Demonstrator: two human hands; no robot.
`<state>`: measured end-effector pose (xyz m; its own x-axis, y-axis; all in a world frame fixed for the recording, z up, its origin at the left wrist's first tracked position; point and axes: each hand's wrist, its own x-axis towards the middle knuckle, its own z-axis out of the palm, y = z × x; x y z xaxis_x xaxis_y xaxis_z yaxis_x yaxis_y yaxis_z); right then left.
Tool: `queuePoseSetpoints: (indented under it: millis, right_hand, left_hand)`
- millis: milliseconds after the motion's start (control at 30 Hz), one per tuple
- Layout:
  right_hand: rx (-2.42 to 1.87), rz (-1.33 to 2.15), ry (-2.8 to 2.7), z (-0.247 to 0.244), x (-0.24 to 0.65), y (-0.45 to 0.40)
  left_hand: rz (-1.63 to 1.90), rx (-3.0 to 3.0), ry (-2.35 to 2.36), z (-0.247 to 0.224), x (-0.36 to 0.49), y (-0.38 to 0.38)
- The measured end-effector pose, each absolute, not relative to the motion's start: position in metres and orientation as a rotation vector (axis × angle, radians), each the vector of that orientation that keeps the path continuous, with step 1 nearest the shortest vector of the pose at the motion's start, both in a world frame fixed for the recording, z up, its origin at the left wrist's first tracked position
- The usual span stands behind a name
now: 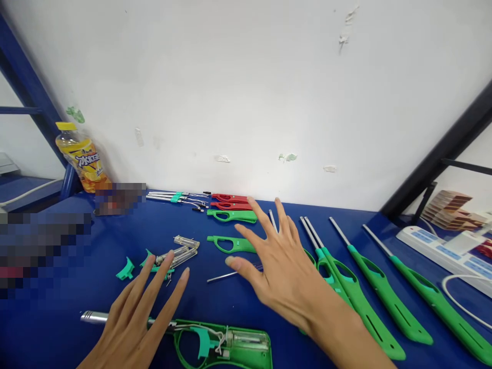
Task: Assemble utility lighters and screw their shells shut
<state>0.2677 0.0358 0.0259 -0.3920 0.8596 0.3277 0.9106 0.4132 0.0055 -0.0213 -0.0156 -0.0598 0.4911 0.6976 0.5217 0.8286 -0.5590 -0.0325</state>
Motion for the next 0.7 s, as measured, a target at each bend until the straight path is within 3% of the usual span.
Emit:
queuePoseSetpoints:
  millis: [233,700]
  right_hand:
    - [-1.590,-0.127,-2.443,0.022,0.276,0.058]
    - [-1.345,-0.427,-2.622,-0.004,0.278,0.086]
  left_hand:
    - [-0.627,-2.451,-1.317,-0.061,-0.022,-0.018]
    - [-0.616,-2.521,-1.355,-0.054,-0.019,-0.030]
